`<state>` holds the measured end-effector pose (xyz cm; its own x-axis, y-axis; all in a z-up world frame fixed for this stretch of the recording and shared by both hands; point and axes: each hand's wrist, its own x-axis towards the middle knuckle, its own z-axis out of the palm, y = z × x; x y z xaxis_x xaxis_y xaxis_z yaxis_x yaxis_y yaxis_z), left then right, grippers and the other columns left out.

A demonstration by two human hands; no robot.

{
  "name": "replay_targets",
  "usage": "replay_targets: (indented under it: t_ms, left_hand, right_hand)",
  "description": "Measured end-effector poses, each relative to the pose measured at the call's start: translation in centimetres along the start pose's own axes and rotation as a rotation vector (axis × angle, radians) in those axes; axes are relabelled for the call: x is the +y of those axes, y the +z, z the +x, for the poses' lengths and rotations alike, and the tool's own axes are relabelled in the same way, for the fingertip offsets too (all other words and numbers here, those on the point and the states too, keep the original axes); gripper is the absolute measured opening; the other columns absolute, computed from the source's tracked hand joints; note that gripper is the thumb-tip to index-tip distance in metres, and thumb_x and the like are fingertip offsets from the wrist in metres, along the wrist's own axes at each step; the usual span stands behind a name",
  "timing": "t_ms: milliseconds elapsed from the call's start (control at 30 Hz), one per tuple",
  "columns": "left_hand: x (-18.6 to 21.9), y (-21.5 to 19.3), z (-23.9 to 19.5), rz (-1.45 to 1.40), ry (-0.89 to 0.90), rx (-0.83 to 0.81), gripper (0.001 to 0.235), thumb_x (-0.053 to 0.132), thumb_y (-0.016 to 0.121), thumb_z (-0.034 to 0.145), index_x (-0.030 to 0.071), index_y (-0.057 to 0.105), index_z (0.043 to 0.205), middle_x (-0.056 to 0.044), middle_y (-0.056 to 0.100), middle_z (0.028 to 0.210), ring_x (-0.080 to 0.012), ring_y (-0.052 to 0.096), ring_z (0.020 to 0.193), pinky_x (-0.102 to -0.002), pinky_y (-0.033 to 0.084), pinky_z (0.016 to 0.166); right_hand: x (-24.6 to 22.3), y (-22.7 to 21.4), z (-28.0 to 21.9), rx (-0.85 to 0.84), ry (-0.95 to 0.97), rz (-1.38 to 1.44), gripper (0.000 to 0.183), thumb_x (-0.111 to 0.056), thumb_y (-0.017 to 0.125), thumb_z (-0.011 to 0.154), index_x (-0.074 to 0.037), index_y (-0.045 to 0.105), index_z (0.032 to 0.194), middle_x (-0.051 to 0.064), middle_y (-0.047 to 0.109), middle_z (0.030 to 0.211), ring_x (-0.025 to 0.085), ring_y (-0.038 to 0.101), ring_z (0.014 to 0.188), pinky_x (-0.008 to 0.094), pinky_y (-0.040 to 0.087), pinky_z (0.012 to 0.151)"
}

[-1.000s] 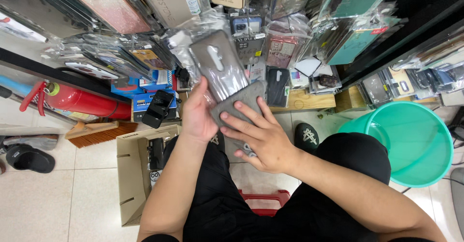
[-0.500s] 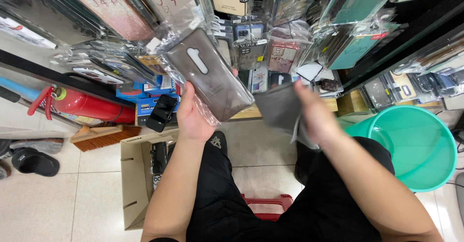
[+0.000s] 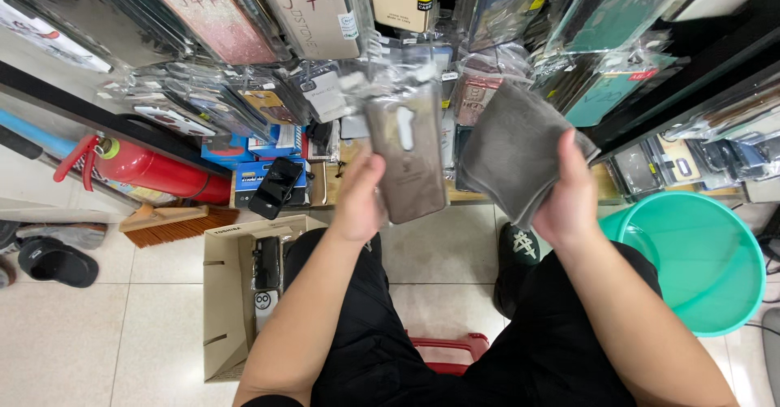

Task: The person sits on a low stool and wipes the plastic packaging of phone cases with a gray cloth. They handle several cases one by one, wiping both sides, then place the cleaned cases into a cardboard box on the floor. The person also folds the cloth during the process.

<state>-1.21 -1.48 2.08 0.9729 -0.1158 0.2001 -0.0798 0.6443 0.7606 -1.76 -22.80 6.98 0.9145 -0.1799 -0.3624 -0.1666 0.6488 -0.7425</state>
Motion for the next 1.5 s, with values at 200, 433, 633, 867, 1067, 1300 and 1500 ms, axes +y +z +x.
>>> replay_targets:
  t_ms: [200,433,633,867,1067,1300,1500]
  left_hand:
    - [-1.1,2.2,-1.3,0.685,-0.008,-0.128,0.046,0.028,0.046,0.103,0.004,0.051,0.141,-0.018,0.056,0.136,-0.0309,0.049,0.131,-0.047,0.037,0.111]
    - [-0.4,4.5,-1.5,0.605,-0.079,0.121,0.045,0.033,0.046,0.102,-0.001,0.057,0.130,-0.018,0.062,0.118,-0.0267,0.057,0.111,-0.047,0.047,0.099]
    - [2.0,2.6,0.6,0.303,0.061,0.514,0.042,0.034,0.049,0.101,-0.002,0.058,0.123,-0.014,0.062,0.110,-0.0227,0.060,0.102,-0.040,0.047,0.099]
    - [8.6,-4.5,-3.1,0.432,0.409,0.776,0.034,0.035,0.057,0.103,0.005,0.057,0.120,-0.007,0.056,0.115,-0.0172,0.052,0.107,-0.038,0.037,0.108]
    - [11.3,-19.1,-14.8,0.647,0.248,0.965,0.019,0.003,0.052,0.098,0.005,0.059,0.115,-0.002,0.062,0.087,-0.0079,0.054,0.079,-0.022,0.049,0.076]
    - [5.9,-29.0,-21.2,1.121,-0.712,1.069,0.023,0.009,0.055,0.095,0.013,0.065,0.115,-0.006,0.070,0.111,-0.0139,0.059,0.070,-0.027,0.047,0.054]
    - [-4.6,-40.2,-23.0,1.339,-0.852,0.788,0.040,0.023,0.053,0.092,0.011,0.060,0.129,-0.012,0.068,0.119,-0.0369,0.060,0.113,-0.046,0.044,0.096]
  right_hand:
    - [3.1,-0.6,-0.8,-0.100,-0.502,-0.373,0.069,-0.052,0.052,0.094,0.006,0.049,0.131,0.024,0.048,0.137,0.037,0.043,0.129,0.057,0.033,0.111]
    - [6.0,-0.6,-2.6,-0.647,-0.846,-0.931,0.056,-0.035,0.039,0.103,-0.002,0.036,0.148,0.021,0.017,0.161,0.046,0.012,0.145,0.058,0.015,0.118]
    - [6.8,-0.1,-4.0,-0.773,-0.908,-1.061,0.046,-0.023,0.053,0.096,-0.003,0.055,0.137,0.016,0.038,0.154,0.041,0.030,0.143,0.049,0.029,0.115]
    - [7.4,-4.5,-0.5,-0.622,-0.414,-1.268,0.048,-0.034,0.053,0.097,-0.003,0.059,0.133,0.014,0.069,0.117,0.035,0.062,0.115,0.052,0.045,0.100]
    - [2.6,-12.3,1.1,-0.333,-0.107,-1.472,0.036,-0.023,0.054,0.111,-0.012,0.052,0.077,0.001,0.047,0.070,0.014,0.043,0.066,0.035,0.035,0.061]
    - [1.5,-19.7,2.2,-0.440,-0.452,-1.352,0.051,-0.024,0.030,0.118,0.014,0.036,0.151,0.030,0.036,0.154,0.037,0.032,0.144,0.050,0.022,0.124]
    - [-0.1,-34.4,8.4,-0.248,-0.429,-2.232,0.026,0.006,0.038,0.117,0.018,0.055,0.132,0.041,0.062,0.120,0.050,0.058,0.121,0.050,0.043,0.101]
